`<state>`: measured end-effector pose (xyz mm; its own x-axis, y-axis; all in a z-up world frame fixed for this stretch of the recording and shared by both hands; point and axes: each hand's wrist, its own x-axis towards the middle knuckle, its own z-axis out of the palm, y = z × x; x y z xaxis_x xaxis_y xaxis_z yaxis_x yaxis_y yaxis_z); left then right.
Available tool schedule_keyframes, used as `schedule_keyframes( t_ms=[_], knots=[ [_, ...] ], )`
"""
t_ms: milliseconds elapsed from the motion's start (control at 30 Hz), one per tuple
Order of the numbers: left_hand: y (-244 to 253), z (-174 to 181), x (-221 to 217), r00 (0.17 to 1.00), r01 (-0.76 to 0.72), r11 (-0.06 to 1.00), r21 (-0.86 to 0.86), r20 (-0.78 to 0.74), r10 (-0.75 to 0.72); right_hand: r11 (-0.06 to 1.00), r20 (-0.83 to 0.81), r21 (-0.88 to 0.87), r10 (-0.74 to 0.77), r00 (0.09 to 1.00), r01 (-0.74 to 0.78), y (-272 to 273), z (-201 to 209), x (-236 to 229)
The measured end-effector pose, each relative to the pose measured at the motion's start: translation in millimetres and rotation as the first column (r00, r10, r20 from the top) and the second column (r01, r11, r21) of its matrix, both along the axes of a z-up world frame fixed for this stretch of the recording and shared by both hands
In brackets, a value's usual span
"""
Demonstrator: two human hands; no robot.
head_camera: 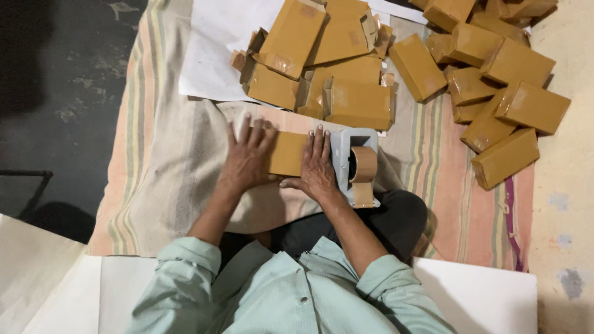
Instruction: The person sits on a mat and repeatedly picks up small cardboard boxes, folds the flaps, and seals them using a handheld tape dispenser. Finished boxes are placed into a growing pile to the right.
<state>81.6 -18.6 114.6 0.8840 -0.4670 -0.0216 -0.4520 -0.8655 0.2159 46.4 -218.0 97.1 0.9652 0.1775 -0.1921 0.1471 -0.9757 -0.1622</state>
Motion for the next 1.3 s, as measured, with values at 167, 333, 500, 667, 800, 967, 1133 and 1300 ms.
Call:
schedule_keyframes(
  t_ms=[167, 333, 500, 667, 800, 967, 1133, 1300],
  knots=[
    [7.2, -5.6, -1.8, 1.000, -0.002, 0.977, -0.213, 0.024, 0.007, 1.000, 0.059, 0.010, 0.012, 0.998, -0.013, 1.7, 1.6, -0.2],
    [8.1, -1.4, -2.0, 0.999, -0.027, 0.971, -0.239, -0.045, 0.016, 0.997, -0.021, 0.049, -0.057, 0.998, 0.058, 6.6, 1.9, 0.0],
    [4.7, 6.7, -14.8, 0.998, -0.069, 0.975, -0.210, -0.001, 0.070, 1.000, -0.085, 0.000, -0.010, 0.996, 0.010, 3.4, 4.0, 1.5],
    [-1.0, -4.2, -32.9, 0.987, -0.157, 0.970, -0.186, -0.066, 0.147, 0.988, 0.090, -0.064, 0.145, 0.985, -0.140, 5.0, -1.7, -5.4],
    [-2.3, -7.3, -29.3, 0.986, -0.160, 0.968, -0.194, -0.067, 0.150, 0.987, 0.063, -0.033, 0.156, 0.986, -0.155, 10.9, 2.0, -1.0],
    [-1.6, -12.1, -31.8, 0.995, -0.096, 0.985, -0.141, -0.032, 0.092, 0.985, 0.011, -0.046, 0.168, 0.986, -0.167, 13.1, 3.8, 5.0],
    [-9.4, -11.2, -24.8, 0.998, 0.052, 0.999, -0.017, 0.047, -0.051, 0.979, 0.044, -0.071, 0.194, 0.980, -0.191, 12.1, 2.3, 7.4],
    [-15.7, -1.8, -13.5, 0.986, 0.165, 0.980, 0.112, -0.058, -0.159, 0.981, 0.066, -0.044, 0.190, 0.980, -0.187, 11.4, -0.1, 7.1]
  ],
)
